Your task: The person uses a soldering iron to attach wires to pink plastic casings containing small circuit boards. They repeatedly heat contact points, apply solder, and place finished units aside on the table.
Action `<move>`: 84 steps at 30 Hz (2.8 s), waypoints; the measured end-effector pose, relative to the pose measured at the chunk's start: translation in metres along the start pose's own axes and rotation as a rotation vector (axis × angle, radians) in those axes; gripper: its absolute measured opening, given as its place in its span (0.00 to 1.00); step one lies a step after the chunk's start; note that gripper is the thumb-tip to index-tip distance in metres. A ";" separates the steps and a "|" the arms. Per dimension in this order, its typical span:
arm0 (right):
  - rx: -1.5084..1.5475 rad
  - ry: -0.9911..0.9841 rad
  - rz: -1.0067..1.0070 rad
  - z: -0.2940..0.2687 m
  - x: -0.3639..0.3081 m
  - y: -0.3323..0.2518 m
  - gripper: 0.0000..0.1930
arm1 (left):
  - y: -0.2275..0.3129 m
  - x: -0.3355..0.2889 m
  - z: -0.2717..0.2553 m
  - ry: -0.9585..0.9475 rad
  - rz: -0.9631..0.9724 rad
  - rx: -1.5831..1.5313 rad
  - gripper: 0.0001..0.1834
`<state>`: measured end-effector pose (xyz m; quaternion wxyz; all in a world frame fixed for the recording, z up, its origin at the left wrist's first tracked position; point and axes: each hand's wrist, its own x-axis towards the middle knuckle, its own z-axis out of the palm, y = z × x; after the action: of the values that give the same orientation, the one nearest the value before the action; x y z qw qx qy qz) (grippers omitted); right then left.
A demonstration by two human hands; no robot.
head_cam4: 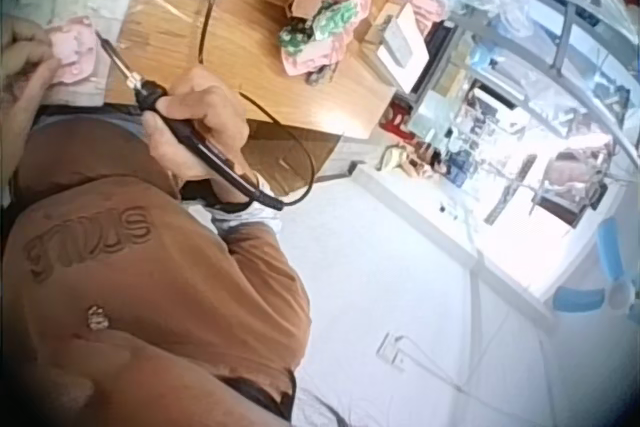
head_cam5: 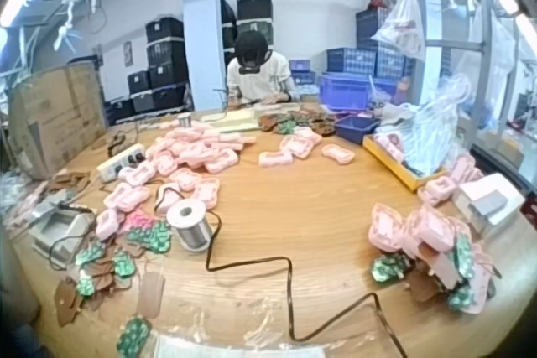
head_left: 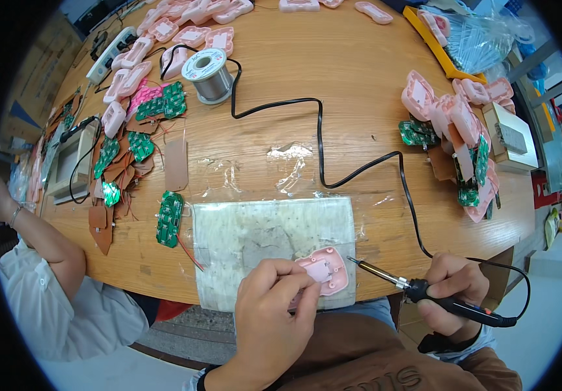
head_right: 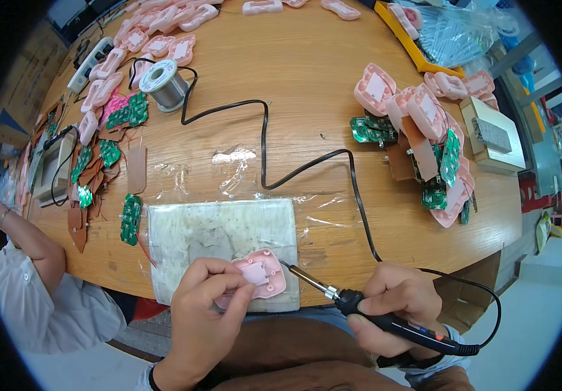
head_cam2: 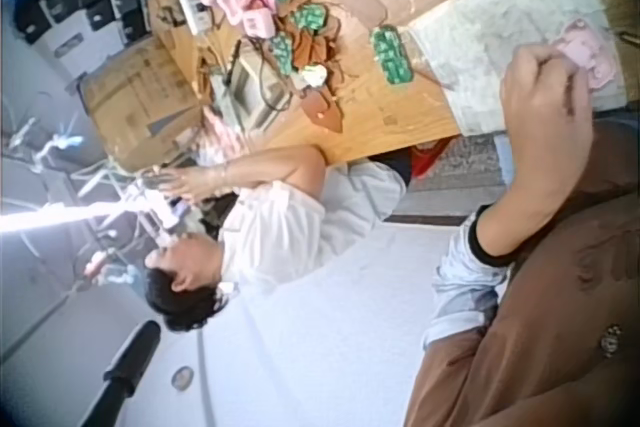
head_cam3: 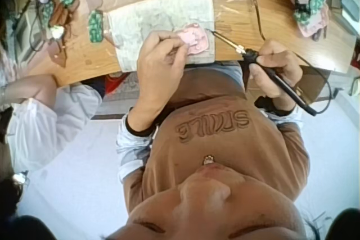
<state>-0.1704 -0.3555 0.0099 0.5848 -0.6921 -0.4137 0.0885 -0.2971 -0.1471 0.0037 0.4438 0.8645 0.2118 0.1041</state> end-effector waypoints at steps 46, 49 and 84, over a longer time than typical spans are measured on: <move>0.034 -0.150 -0.048 0.000 -0.004 0.011 0.13 | 0.017 0.021 -0.018 0.081 0.123 0.219 0.05; 0.082 0.030 -0.031 -0.006 -0.010 0.011 0.15 | 0.025 0.044 -0.039 0.296 0.025 0.178 0.07; 0.333 0.341 0.065 0.004 -0.018 0.000 0.19 | -0.049 0.042 -0.149 0.173 -0.367 -0.309 0.13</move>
<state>-0.1848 -0.3644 0.0024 0.7489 -0.6042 -0.2662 0.0562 -0.3277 0.0056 0.0503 0.5625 0.7214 0.3836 0.1266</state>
